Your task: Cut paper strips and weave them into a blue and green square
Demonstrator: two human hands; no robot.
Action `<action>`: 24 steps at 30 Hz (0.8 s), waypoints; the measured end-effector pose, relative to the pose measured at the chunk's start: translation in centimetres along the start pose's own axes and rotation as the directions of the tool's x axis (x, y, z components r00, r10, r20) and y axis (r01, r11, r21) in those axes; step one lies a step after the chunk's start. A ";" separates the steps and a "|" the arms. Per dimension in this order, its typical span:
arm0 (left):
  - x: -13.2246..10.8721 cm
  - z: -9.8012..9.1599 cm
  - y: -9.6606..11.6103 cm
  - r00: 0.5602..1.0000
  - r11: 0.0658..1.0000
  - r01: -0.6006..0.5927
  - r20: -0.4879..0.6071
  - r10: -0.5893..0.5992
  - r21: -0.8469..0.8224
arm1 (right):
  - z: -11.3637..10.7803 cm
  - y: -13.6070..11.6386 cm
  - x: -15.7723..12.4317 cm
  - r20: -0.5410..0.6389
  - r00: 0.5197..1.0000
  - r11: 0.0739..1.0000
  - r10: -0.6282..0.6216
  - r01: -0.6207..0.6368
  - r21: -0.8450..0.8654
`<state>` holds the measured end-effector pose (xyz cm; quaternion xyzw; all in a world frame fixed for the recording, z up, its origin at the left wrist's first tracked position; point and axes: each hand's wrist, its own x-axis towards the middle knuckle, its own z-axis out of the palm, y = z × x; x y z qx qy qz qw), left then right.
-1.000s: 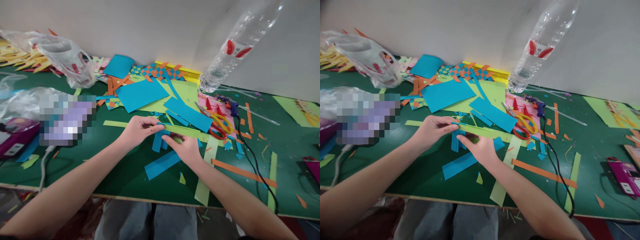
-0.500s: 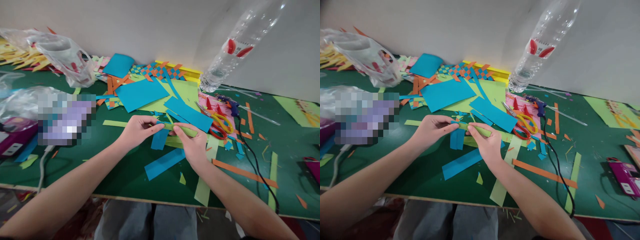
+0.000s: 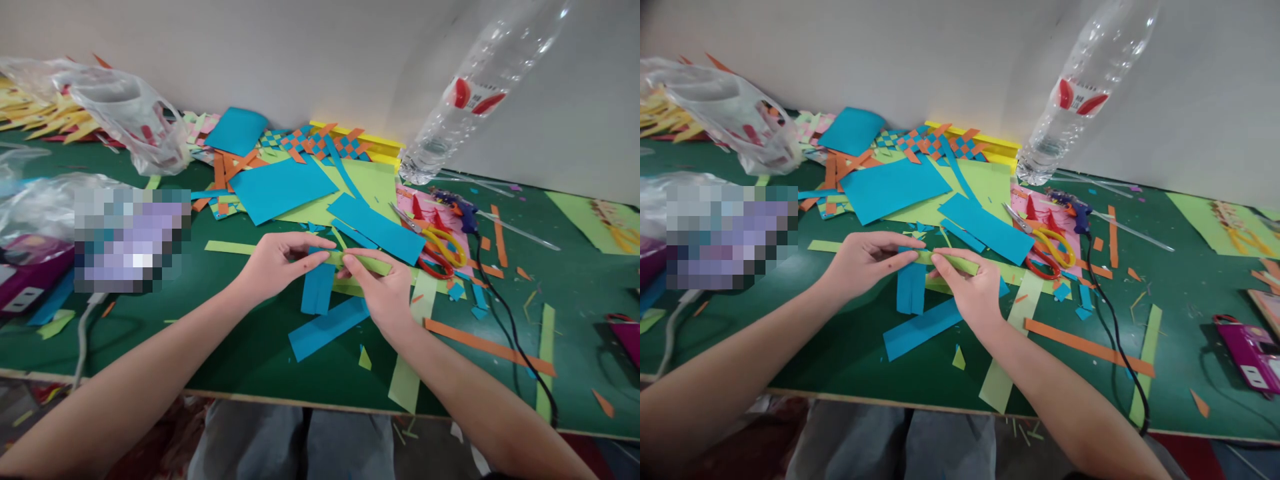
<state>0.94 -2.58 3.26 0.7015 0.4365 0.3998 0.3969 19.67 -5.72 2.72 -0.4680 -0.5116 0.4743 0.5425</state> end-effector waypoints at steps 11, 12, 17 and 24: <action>0.6 -0.8 -0.3 0.991 0.996 0.091 -0.099 -0.092 -0.008 | -0.8 0.1 1.1 -0.046 0.999 0.997 -0.021 0.017 -0.075; 0.7 -0.9 -0.5 0.988 0.995 0.098 -0.122 -0.099 -0.018 | -0.9 0.2 1.4 -0.057 0.998 0.996 -0.024 0.019 -0.084; 1.2 -1.2 -1.4 0.961 0.983 0.171 -0.207 -0.180 -0.064 | -1.8 0.5 2.4 -0.085 0.995 0.992 -0.049 0.039 -0.120; 1.6 -1.9 -2.9 0.929 0.979 0.200 -0.310 -0.201 -0.036 | -2.8 -0.9 2.5 0.616 0.767 0.776 -0.180 0.495 -0.390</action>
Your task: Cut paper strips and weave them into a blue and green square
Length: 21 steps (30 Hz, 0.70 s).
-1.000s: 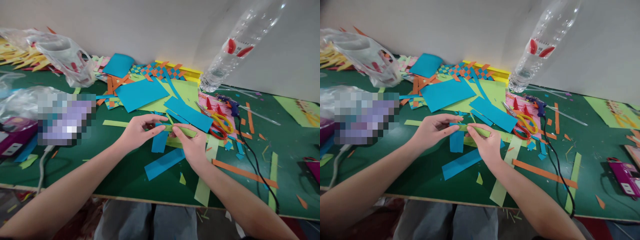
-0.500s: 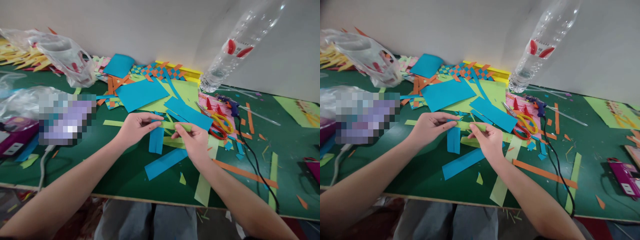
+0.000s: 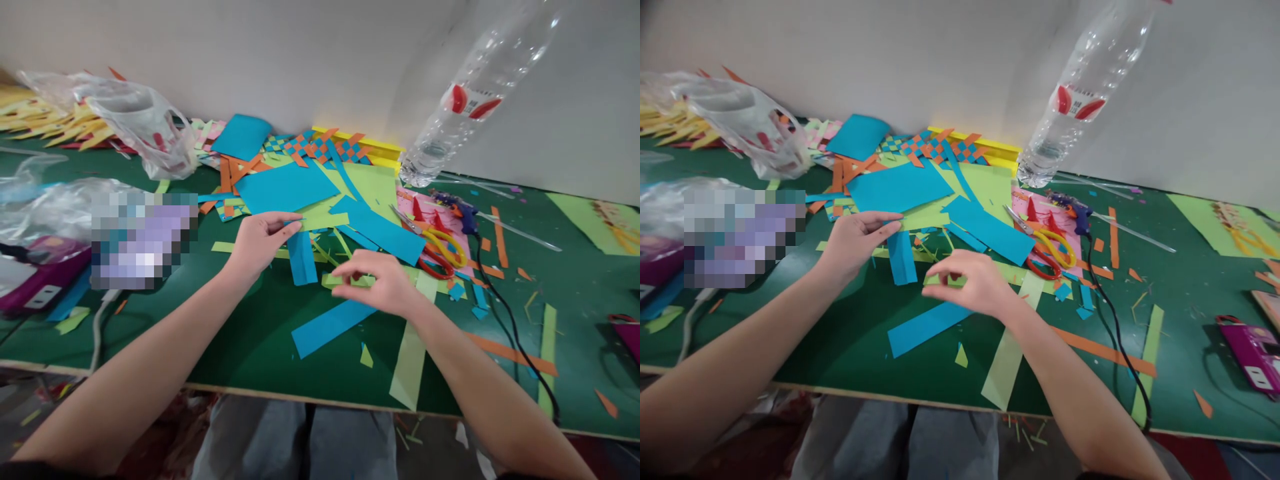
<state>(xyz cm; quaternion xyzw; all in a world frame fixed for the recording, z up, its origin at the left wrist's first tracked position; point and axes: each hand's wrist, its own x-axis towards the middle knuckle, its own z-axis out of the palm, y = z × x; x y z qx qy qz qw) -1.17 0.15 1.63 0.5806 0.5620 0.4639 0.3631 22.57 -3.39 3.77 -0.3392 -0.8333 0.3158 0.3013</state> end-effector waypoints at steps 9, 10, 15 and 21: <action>0.1 0.2 -0.1 1.000 0.999 -0.009 -0.014 0.010 0.031 | -0.1 -0.2 0.0 0.455 0.885 0.900 -0.099 0.274 -0.338; 0.1 0.2 -0.1 1.000 1.000 -0.008 -0.020 0.009 0.028 | -0.1 0.0 0.0 0.438 0.892 0.884 -0.116 0.293 -0.364; 0.5 0.0 -0.3 0.995 0.998 0.012 -0.098 -0.019 -0.068 | 0.2 0.9 -0.1 0.359 0.918 0.787 -0.166 0.343 -0.513; 1.2 -0.6 -0.1 0.946 0.966 -0.066 -0.324 -0.020 -0.250 | 0.1 1.0 0.2 -0.010 0.971 0.789 -0.239 0.189 -0.584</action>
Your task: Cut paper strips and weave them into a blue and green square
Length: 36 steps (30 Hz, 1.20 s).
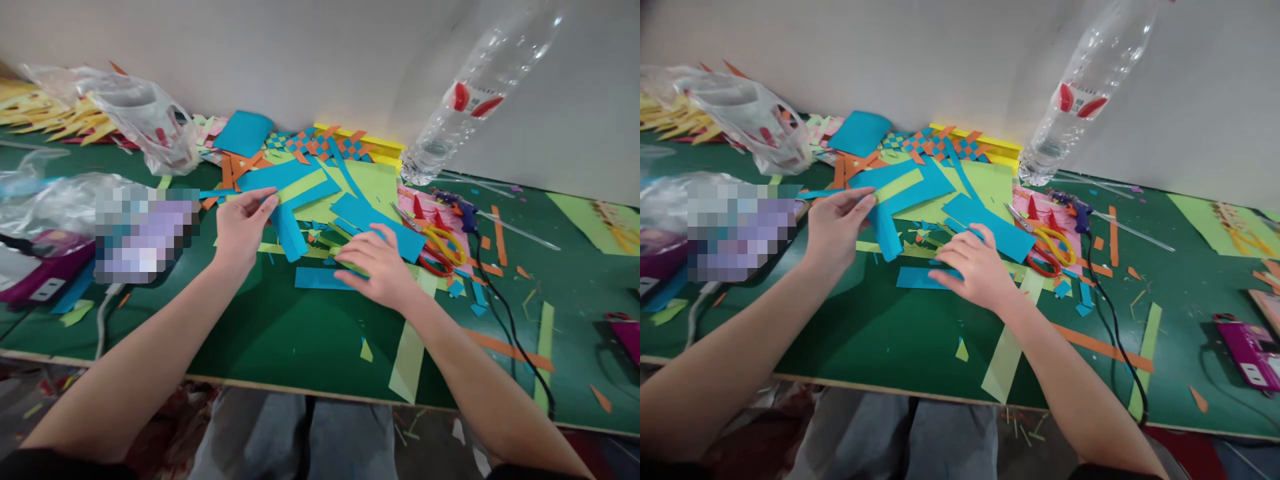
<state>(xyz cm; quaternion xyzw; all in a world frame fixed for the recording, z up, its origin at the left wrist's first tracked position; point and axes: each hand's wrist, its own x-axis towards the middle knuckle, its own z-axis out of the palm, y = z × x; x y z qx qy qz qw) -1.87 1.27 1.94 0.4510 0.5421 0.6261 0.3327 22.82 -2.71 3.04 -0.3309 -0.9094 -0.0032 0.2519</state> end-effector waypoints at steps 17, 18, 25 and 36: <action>-0.3 0.0 0.2 0.994 0.993 0.071 0.071 -0.078 0.092 | 0.6 4.9 -1.5 -0.051 0.884 0.868 0.465 -0.467 -0.168; -0.3 0.0 0.2 0.993 0.993 0.068 0.089 -0.077 0.098 | 0.7 4.9 -1.5 -0.031 0.882 0.867 0.470 -0.468 -0.171; -0.9 0.2 0.6 0.970 0.985 0.000 0.241 -0.042 0.171 | 0.8 5.3 -1.4 -0.055 0.863 0.857 0.503 -0.506 -0.100; -1.4 0.1 1.6 0.924 0.885 -0.271 0.360 0.130 0.378 | -0.9 5.0 -0.9 -0.252 0.662 0.693 0.706 -0.570 0.442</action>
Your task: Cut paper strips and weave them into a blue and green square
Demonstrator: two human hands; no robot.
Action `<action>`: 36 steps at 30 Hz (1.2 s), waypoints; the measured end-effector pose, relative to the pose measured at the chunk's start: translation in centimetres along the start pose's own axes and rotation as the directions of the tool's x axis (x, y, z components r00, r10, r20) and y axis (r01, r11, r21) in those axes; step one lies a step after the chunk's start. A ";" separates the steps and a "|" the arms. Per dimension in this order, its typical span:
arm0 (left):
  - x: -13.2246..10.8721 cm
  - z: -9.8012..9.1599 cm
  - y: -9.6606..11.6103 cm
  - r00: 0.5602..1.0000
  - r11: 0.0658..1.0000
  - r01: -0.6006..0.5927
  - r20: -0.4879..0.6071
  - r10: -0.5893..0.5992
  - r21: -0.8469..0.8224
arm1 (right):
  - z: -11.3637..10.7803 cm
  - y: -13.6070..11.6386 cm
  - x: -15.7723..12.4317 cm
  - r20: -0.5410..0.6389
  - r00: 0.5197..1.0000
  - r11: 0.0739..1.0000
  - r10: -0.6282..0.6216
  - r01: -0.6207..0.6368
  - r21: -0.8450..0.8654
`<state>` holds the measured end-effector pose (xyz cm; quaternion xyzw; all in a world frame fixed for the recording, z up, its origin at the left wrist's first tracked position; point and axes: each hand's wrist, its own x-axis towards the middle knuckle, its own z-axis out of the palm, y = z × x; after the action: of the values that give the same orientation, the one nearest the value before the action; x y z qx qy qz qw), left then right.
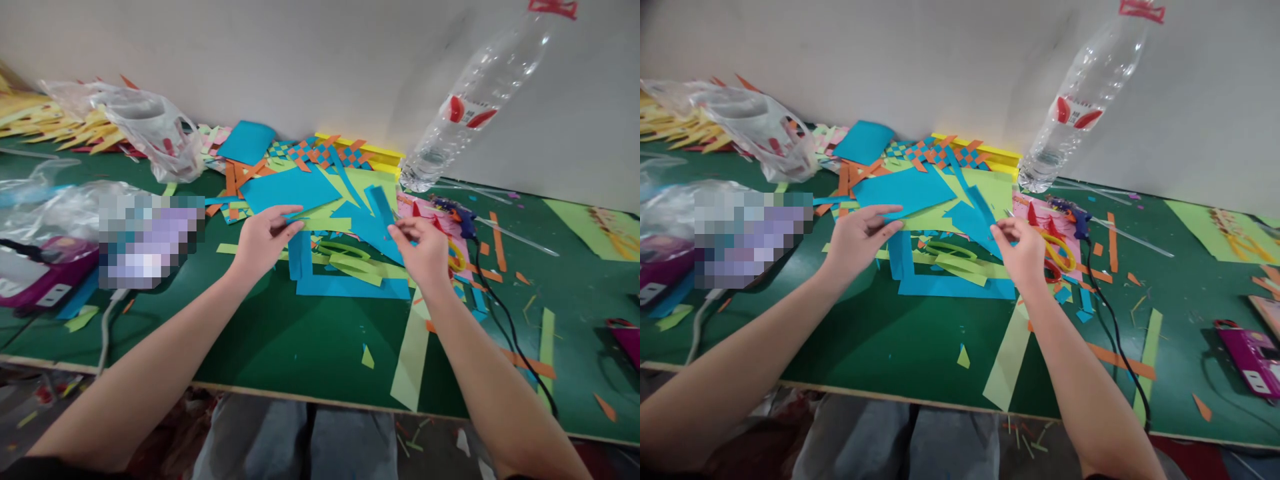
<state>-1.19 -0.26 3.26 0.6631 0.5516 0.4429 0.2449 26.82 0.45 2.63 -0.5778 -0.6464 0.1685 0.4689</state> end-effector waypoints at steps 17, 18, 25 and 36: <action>-0.3 0.8 -1.0 0.964 0.980 0.146 0.242 -0.110 -0.138 | 0.8 -2.3 -0.6 0.084 0.965 0.746 0.250 -0.247 0.618; -0.2 0.8 -1.1 0.959 0.976 0.160 0.258 -0.118 -0.150 | 0.9 -2.3 -0.6 0.058 0.966 0.742 0.253 -0.232 0.629; -0.1 0.9 -1.2 0.939 0.962 0.210 0.310 -0.148 -0.177 | 1.3 -2.1 -0.4 0.083 0.967 0.680 0.240 -0.228 0.697; -0.2 0.6 -0.5 0.904 0.965 0.188 0.416 -0.098 -0.182 | 1.7 -1.2 -0.3 0.197 0.929 0.609 0.313 -0.355 0.709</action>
<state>-0.91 -0.23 2.53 0.6667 0.4846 0.3349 0.4566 24.71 0.35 2.58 -0.4460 -0.4168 0.5130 0.6035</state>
